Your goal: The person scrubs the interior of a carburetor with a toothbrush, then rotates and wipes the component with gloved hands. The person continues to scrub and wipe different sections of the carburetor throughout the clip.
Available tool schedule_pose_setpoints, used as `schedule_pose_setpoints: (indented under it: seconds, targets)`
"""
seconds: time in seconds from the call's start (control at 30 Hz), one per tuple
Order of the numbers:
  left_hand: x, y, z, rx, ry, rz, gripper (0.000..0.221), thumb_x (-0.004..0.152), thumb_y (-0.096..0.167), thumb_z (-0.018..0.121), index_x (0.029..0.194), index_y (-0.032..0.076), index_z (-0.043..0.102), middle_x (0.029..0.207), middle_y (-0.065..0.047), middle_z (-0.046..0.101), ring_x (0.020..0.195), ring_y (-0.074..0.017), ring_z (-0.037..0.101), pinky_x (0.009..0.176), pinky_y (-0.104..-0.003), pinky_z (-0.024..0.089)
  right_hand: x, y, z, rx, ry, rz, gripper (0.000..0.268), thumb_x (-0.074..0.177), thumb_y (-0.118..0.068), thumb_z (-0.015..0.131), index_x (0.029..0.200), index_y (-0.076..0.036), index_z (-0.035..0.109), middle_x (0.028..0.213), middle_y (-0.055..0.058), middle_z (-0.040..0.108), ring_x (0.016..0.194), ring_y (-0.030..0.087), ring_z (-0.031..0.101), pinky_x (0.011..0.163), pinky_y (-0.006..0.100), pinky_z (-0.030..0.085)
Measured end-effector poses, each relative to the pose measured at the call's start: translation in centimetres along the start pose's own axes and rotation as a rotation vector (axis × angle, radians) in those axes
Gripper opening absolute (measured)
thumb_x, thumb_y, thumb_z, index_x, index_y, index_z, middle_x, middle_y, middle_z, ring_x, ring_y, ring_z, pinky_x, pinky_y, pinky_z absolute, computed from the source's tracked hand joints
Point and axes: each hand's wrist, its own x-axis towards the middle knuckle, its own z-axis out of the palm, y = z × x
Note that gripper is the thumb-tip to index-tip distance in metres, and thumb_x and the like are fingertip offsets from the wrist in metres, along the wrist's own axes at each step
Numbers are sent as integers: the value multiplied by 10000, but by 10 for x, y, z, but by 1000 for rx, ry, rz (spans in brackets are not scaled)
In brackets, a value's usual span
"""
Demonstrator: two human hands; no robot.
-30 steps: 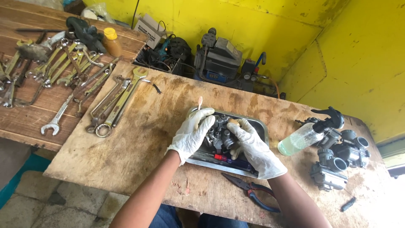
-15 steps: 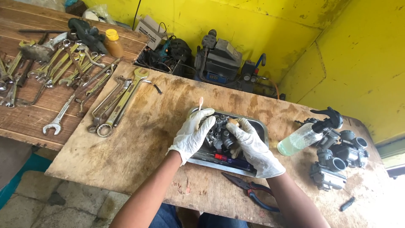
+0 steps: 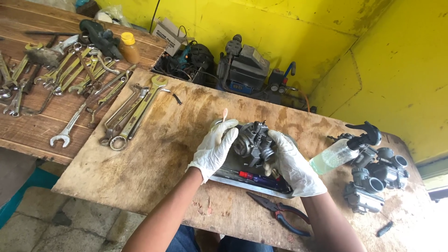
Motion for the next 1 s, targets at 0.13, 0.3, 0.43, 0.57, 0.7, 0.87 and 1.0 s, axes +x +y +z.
schedule_pose_setpoints:
  seconds: [0.13, 0.3, 0.43, 0.57, 0.7, 0.87, 1.0]
  targets:
    - [0, -1, 1, 1, 8, 3, 543, 994, 621, 435, 1435, 334, 569, 1534, -88, 511, 1437, -326, 459, 1220, -481, 338, 7, 6, -7, 28, -16, 2, 463, 938, -378, 673, 1141, 10, 524, 754, 276, 560, 328, 370, 578, 232, 461, 505]
    - [1, -2, 2, 9, -3, -22, 546, 982, 655, 434, 1442, 388, 556, 1561, -51, 484, 1445, -299, 454, 1222, -460, 339, 7, 13, -10, 37, -34, -21, 434, 939, -356, 668, 1123, 17, 542, 759, 281, 567, 315, 384, 572, 216, 473, 489]
    - [0, 1, 2, 8, -10, -33, 562, 978, 660, 422, 1444, 374, 551, 1562, -72, 483, 1444, -316, 451, 1219, -476, 340, 3, 14, 0, -28, -69, -60, 419, 934, -358, 685, 1097, 12, 575, 725, 248, 580, 333, 373, 600, 230, 448, 513]
    - [0, 1, 1, 5, -11, -41, 548, 972, 667, 432, 1432, 395, 554, 1567, -41, 480, 1437, -294, 465, 1217, -470, 345, 11, 26, -4, -106, -73, -110, 469, 924, -276, 708, 1227, 45, 546, 816, 256, 574, 356, 332, 611, 250, 371, 521]
    - [0, -2, 6, 13, -4, -63, 545, 964, 672, 448, 1440, 425, 542, 1602, -34, 430, 1430, -322, 467, 1212, -497, 348, 4, 23, 1, -86, -71, -101, 464, 931, -266, 692, 1251, 36, 546, 827, 245, 570, 364, 332, 621, 248, 366, 528]
    - [-10, 17, -5, -23, 1, -42, 550, 973, 631, 446, 1428, 349, 571, 1552, -90, 498, 1422, -355, 477, 1200, -506, 353, 4, 18, -5, -186, -101, -149, 519, 910, -337, 721, 1265, 15, 584, 816, 248, 601, 392, 342, 653, 273, 390, 562]
    - [-1, 1, 1, -21, 20, -34, 553, 984, 633, 436, 1435, 341, 564, 1548, -85, 504, 1422, -340, 481, 1203, -502, 355, 12, 12, -17, -66, -95, -100, 430, 922, -411, 700, 1167, -71, 600, 845, 211, 591, 381, 334, 633, 258, 416, 557]
